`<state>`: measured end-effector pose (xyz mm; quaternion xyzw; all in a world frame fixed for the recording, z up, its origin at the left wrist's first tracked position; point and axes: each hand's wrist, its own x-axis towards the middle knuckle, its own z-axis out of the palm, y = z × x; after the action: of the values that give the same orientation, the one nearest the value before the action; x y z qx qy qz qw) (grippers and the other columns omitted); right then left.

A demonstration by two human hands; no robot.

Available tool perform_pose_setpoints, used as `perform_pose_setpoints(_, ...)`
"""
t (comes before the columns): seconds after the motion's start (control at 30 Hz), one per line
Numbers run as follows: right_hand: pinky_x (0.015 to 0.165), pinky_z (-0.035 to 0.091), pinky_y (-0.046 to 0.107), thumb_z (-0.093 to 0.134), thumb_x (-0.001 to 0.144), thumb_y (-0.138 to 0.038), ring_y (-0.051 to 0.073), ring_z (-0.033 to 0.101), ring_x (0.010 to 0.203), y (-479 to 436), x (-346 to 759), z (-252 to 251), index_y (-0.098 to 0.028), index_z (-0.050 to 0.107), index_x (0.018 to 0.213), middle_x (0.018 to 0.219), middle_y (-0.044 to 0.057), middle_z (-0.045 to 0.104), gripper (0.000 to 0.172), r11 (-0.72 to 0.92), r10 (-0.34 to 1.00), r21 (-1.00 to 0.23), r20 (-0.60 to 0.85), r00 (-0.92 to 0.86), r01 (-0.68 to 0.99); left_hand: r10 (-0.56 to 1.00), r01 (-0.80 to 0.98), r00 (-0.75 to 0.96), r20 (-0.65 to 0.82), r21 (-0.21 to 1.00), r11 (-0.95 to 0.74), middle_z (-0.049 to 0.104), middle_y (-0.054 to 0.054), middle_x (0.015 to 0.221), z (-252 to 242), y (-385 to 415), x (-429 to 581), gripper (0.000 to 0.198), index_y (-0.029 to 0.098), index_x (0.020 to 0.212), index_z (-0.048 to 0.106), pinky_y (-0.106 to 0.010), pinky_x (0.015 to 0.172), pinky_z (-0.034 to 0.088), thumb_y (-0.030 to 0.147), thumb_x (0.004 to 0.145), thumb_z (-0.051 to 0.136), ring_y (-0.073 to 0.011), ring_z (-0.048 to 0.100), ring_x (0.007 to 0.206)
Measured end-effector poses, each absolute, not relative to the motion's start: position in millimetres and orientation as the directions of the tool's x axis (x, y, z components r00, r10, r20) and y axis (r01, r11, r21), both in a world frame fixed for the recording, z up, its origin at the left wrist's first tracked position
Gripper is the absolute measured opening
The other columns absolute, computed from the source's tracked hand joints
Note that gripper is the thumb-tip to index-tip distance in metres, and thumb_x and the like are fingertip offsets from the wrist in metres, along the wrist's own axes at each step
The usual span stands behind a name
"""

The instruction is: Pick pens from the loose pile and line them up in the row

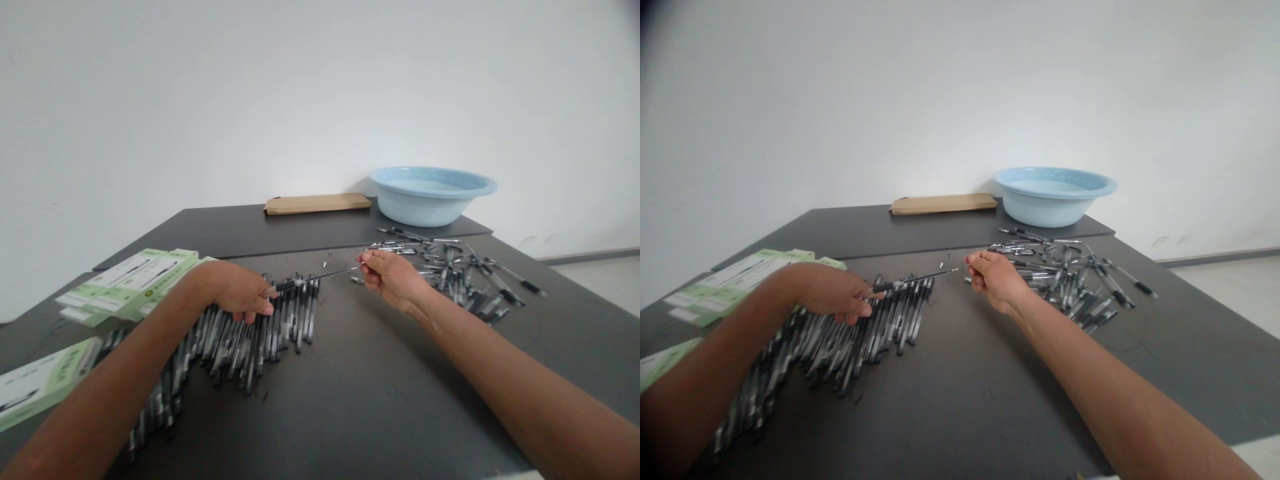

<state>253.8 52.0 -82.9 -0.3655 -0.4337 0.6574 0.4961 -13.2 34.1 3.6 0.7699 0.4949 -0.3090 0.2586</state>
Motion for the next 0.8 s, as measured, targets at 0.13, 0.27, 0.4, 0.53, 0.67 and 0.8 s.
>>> perform_pose_setpoints(0.13, 0.041, 0.029, 0.021, 0.061, 0.071, -0.021, 0.007, 0.043, 0.041, 52.5, 253.1, -85.9, -0.015, 0.054, 0.083, 0.057, -0.002, 0.056, 0.015, -0.121, 0.964, -0.952, -0.046, -0.26, -0.28, 0.6, 0.927, 0.299, -0.742, 0.079, -0.366, 0.072, -0.013, 0.099, 5.5, 34.2, -11.6, 0.048, 0.009, 0.131, 0.046, -0.024, 0.065, 0.047, 0.034, 0.091, 0.037, -0.0201, 0.066, 0.081)
perform_pose_setpoints(0.27, 0.043, 0.034, 0.023, 0.058, 0.073, -0.021, 0.01, 0.048, 0.042, 50.6, 251.2, -86.0, -0.017, 0.051, 0.085, 0.059, -0.001, 0.06, 0.015, -0.054, 0.955, -0.963, 0.027, -0.295, -0.263, 0.594, 0.93, 0.296, -0.748, 0.085, -0.357, 0.071, -0.013, 0.101, 8.4, 32.7, -10.1, 0.051, 0.008, 0.135, 0.041, -0.024, 0.068, 0.048, 0.034, 0.092, 0.036, -0.0201, 0.066, 0.083)
perform_pose_setpoints(0.4, 0.044, 0.035, 0.023, 0.057, 0.076, -0.024, 0.01, 0.05, 0.043, 48.1, 250.5, -84.9, -0.018, 0.049, 0.088, 0.061, -0.001, 0.062, 0.016, -0.028, 0.939, -0.965, 0.064, -0.337, -0.261, 0.586, 0.937, 0.298, -0.754, 0.113, -0.331, 0.071, -0.015, 0.102, 8.4, 34.2, -13.3, 0.054, 0.004, 0.137, 0.037, -0.025, 0.069, 0.048, 0.033, 0.092, 0.036, -0.0209, 0.066, 0.084)
perform_pose_setpoints(0.53, 0.048, 0.038, 0.024, 0.058, 0.078, -0.028, 0.011, 0.054, 0.046, 46.1, 250.9, -82.7, -0.02, 0.046, 0.088, 0.065, -0.001, 0.064, 0.018, -0.006, 0.927, -0.959, 0.1, -0.362, -0.282, 0.588, 0.934, 0.307, -0.748, 0.12, -0.336, 0.071, -0.015, 0.1, 8.8, 37.4, -17.2, 0.054, 0.006, 0.138, 0.036, -0.026, 0.069, 0.049, 0.034, 0.092, 0.036, -0.0208, 0.067, 0.082)
perform_pose_setpoints(0.67, 0.047, 0.039, 0.024, 0.058, 0.08, -0.032, 0.012, 0.055, 0.046, 45.0, 251.3, -81.8, -0.02, 0.046, 0.087, 0.064, -0.001, 0.064, 0.019, 0.076, 0.908, -0.952, 0.189, -0.373, -0.298, 0.587, 0.939, 0.294, -0.754, 0.115, -0.323, 0.071, -0.016, 0.1, 8.9, 38.2, -16.5, 0.058, 0.004, 0.14, 0.032, -0.026, 0.071, 0.048, 0.035, 0.091, 0.036, -0.0211, 0.067, 0.083)
perform_pose_setpoints(0.8, 0.044, 0.036, 0.023, 0.056, 0.084, -0.033, 0.01, 0.051, 0.043, 46.7, 251.7, -84.6, -0.02, 0.048, 0.087, 0.06, -0.002, 0.061, 0.016, 0.201, 0.887, -0.943, 0.29, -0.36, -0.267, 0.57, 0.939, 0.293, -0.768, 0.119, -0.321, 0.07, -0.017, 0.104, 8.0, 37.9, -14.8, 0.059, 0.003, 0.14, 0.031, -0.027, 0.073, 0.048, 0.035, 0.091, 0.036, -0.0217, 0.066, 0.085)
